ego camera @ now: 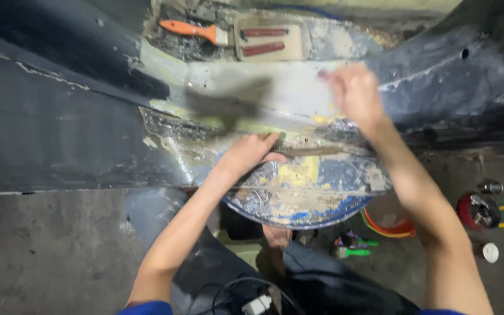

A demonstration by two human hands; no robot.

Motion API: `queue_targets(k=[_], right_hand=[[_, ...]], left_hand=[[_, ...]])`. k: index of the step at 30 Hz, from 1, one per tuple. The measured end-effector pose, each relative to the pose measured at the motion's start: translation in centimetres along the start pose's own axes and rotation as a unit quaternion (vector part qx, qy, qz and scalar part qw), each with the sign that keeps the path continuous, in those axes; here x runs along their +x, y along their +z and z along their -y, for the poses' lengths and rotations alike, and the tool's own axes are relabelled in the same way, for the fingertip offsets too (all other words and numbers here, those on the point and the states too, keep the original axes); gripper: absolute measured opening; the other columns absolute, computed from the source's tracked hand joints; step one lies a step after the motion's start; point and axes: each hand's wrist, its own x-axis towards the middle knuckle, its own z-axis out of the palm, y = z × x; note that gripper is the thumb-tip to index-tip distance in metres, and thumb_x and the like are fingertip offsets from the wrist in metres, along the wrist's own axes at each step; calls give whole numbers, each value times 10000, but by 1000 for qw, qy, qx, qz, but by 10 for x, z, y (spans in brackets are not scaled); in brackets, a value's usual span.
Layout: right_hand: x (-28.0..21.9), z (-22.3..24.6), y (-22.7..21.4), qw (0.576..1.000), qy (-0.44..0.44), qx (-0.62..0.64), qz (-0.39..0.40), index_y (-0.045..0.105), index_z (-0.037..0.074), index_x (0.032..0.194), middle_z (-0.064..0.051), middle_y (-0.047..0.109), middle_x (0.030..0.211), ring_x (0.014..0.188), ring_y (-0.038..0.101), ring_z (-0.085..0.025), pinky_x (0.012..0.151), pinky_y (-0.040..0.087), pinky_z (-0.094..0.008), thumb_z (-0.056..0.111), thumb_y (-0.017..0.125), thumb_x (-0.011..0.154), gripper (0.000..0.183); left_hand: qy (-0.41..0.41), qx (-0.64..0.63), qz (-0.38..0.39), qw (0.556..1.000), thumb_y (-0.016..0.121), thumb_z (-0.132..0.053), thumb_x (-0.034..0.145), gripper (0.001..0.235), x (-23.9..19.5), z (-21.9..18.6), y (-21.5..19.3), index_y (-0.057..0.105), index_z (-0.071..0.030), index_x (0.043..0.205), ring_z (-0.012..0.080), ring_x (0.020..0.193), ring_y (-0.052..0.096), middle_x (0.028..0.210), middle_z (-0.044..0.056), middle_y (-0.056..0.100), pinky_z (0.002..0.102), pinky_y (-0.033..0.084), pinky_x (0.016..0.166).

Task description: The person sands a section of a car's body panel using a sanding block. They work on a curved area that has been partially stripped of paint, smoothing the surface with repetitive back-and-forth motions.

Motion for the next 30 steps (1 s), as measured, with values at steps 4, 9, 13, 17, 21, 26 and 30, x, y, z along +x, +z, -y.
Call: queue_targets(k=[4, 9, 13, 17, 21, 26, 30], right_hand=[[-4, 34, -16, 998, -26, -12, -58, 665, 41, 859, -131, 577, 712, 711, 595, -311, 674, 505, -393, 144, 537, 975, 201], [-19, -7, -24, 975, 76, -208, -8, 671, 173, 918, -4, 545, 751, 718, 602, -190, 639, 533, -334, 298, 631, 905, 132], [-25, 50, -37, 979, 51, -196, -11, 660, 85, 843, -70, 543, 683, 667, 615, -263, 569, 521, -371, 234, 572, 954, 205], [-35, 22, -33, 882, 91, -461, -39, 599, 212, 836, 42, 464, 746, 701, 518, -124, 525, 457, -244, 252, 560, 897, 83], [-35, 66, -34, 937, 25, -344, -56, 652, 107, 850, -11, 519, 685, 672, 575, -196, 517, 470, -285, 158, 608, 823, 72], [6, 15, -38, 899, 99, -424, -45, 575, 54, 850, -88, 478, 814, 799, 512, -228, 563, 484, -297, 63, 561, 765, 86], [29, -2, -17, 961, 144, -236, 14, 620, -76, 887, -276, 543, 940, 851, 550, -379, 630, 527, -441, -19, 482, 777, 186]], left_hand=[[26, 19, -23, 999, 625, -563, 699, 533, 1, 6, 7, 565, -130, 1005, 317, 823, 663, 916, 116, 638, 390, 551, 702], [35, 68, -39, 996, 567, -427, 838, 259, 2, 9, 11, 603, -187, 926, 210, 804, 664, 811, 30, 635, 308, 548, 661], [27, 62, -75, 995, 569, -373, 871, 216, 6, 7, 4, 611, -161, 879, 221, 806, 660, 807, 49, 638, 308, 546, 650], [32, 197, -199, 960, 632, -372, 814, 172, 3, 0, 11, 592, -205, 812, 173, 815, 572, 795, -11, 547, 262, 503, 634], [47, 132, -188, 972, 541, -446, 862, 287, 7, -4, 7, 594, -164, 846, 215, 847, 529, 831, 19, 525, 325, 463, 680], [49, 92, -167, 981, 569, -423, 840, 322, 4, -19, -3, 602, -110, 911, 242, 882, 508, 955, 62, 526, 342, 441, 724], [34, 88, -225, 970, 608, -320, 843, 259, 4, -27, -20, 599, -70, 910, 225, 848, 493, 984, 56, 506, 323, 426, 746]])
